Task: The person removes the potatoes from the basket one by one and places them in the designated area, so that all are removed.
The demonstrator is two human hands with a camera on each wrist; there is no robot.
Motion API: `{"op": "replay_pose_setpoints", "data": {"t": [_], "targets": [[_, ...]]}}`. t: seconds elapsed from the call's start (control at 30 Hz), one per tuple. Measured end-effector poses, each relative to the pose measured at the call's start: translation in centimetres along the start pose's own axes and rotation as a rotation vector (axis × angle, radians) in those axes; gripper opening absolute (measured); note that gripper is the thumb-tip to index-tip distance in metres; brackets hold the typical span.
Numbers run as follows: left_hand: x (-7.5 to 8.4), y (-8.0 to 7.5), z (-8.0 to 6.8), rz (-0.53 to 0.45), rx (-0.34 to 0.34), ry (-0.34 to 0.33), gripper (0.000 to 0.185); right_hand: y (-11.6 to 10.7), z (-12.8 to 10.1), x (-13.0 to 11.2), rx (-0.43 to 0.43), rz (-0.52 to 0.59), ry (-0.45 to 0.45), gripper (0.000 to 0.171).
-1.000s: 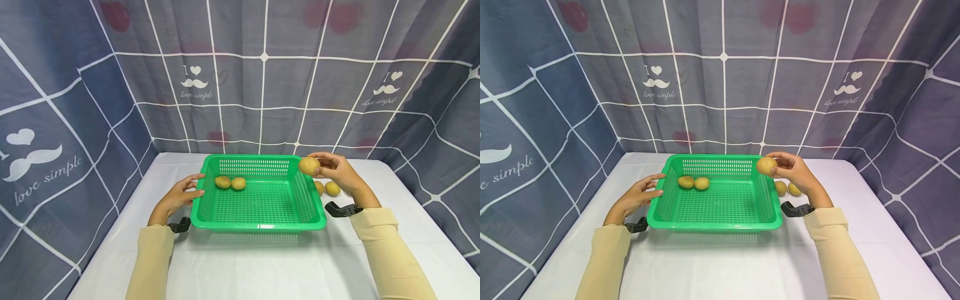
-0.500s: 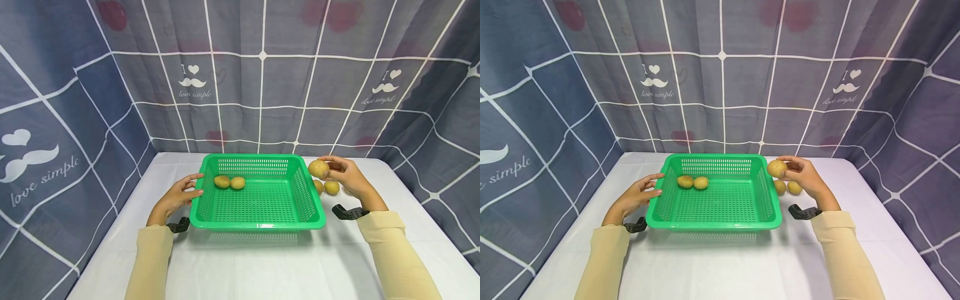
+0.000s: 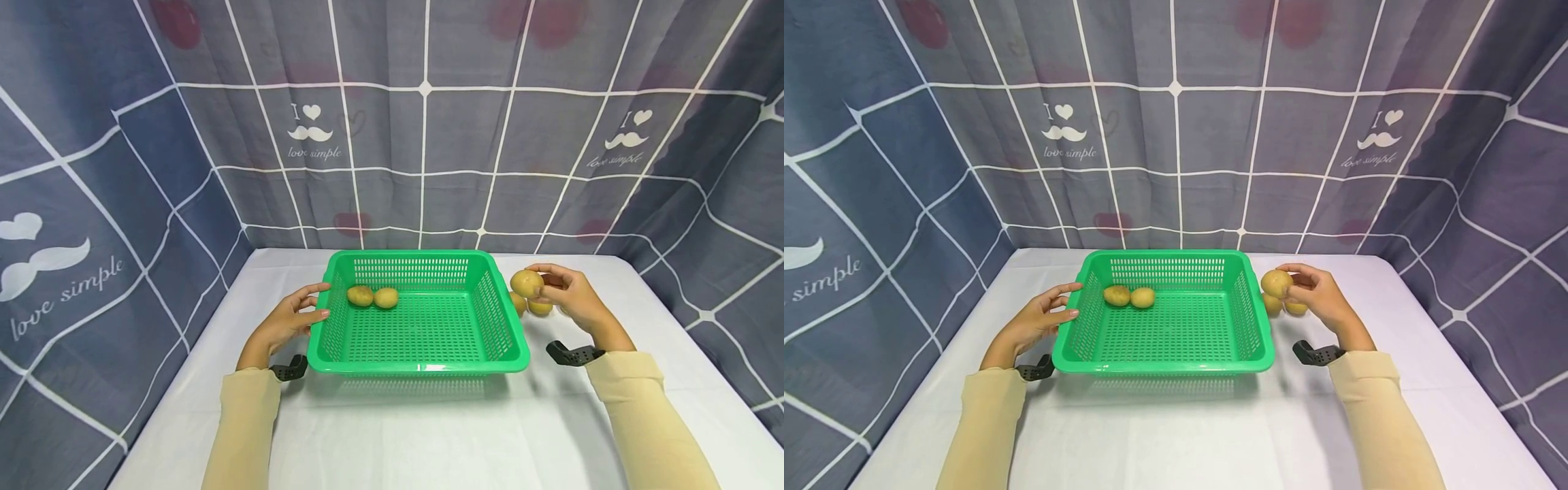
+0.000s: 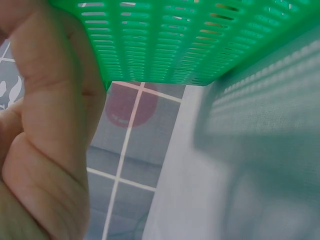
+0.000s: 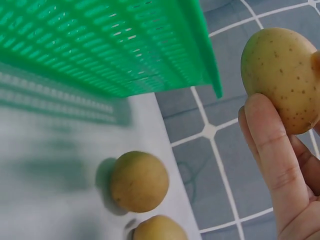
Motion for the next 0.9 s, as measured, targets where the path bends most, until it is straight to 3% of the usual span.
{"op": "replay_pose_setpoints", "data": {"t": [0.27, 0.67, 0.9], "targets": [[0.1, 0.1, 0.0, -0.007, 0.000, 0.006, 0.070, -0.2, -1.1, 1.0, 0.026, -0.051, 0.013, 0.050], [0.0, 0.1, 0.0, -0.016, 0.002, 0.004, 0.071, 0.0, -2.2, 2.9, 0.074, -0.027, 0.124, 0.041], [0.0, 0.1, 0.0, -0.007, 0.003, 0.007, 0.070, 0.1, -2.9, 4.3, 0.083, -0.032, 0.123, 0.041]]}}
Point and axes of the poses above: each hand's wrist, its own z-axis towards the middle knuckle, its own y-axis out of the palm, x = y × z, the point moved 1 cm from there along z, towards the middle knuckle
